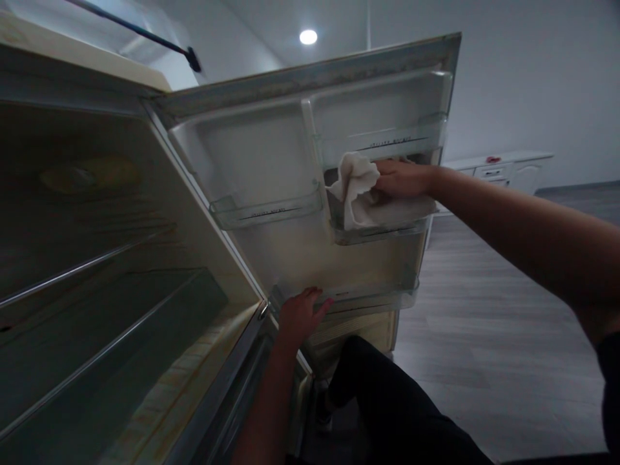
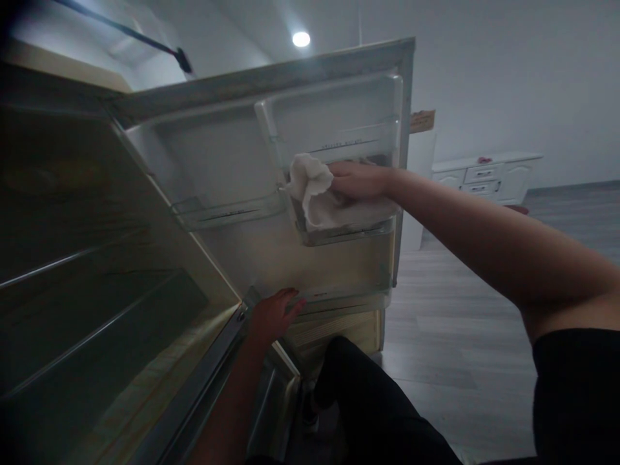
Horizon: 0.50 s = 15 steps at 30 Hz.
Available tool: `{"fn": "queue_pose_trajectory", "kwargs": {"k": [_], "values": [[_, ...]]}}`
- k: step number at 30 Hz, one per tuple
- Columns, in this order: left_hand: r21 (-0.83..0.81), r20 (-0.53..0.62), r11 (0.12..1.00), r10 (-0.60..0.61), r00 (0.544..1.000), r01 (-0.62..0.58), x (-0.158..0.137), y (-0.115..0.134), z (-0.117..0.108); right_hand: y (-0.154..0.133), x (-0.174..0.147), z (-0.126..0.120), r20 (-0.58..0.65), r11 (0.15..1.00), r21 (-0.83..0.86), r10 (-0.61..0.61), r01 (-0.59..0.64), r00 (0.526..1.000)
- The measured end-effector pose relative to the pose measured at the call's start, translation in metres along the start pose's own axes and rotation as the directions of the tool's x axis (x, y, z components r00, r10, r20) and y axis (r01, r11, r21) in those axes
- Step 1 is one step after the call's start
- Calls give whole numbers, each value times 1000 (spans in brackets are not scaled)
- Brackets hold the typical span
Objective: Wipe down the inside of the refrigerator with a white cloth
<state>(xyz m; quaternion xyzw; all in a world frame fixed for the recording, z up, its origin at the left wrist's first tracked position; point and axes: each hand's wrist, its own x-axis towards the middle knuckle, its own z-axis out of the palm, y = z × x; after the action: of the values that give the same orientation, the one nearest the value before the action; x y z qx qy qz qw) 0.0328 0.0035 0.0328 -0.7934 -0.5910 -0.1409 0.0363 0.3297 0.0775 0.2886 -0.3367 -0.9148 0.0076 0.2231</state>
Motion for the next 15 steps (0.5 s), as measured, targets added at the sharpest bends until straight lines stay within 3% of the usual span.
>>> {"fn": "queue_pose_trajectory", "kwargs": {"k": [3,6,10,15], "values": [[-6,1,1000,-1,1000,1,-1,-1,1,-9,-6,6,6,997,64,-31,30,1000],[-8,2,1000,7,1000,-7,-2,-3,1,-30,-18,27,117,994,2,-110,110,987],[-7,-16,1000,20,1000,-21,-4,-5,1,-55,-33,56,138,969,-238,-33,66,990],[-16,-7,1000,1,1000,-1,-4,-7,3,-45,-38,56,151,973,-232,50,-13,987]]}}
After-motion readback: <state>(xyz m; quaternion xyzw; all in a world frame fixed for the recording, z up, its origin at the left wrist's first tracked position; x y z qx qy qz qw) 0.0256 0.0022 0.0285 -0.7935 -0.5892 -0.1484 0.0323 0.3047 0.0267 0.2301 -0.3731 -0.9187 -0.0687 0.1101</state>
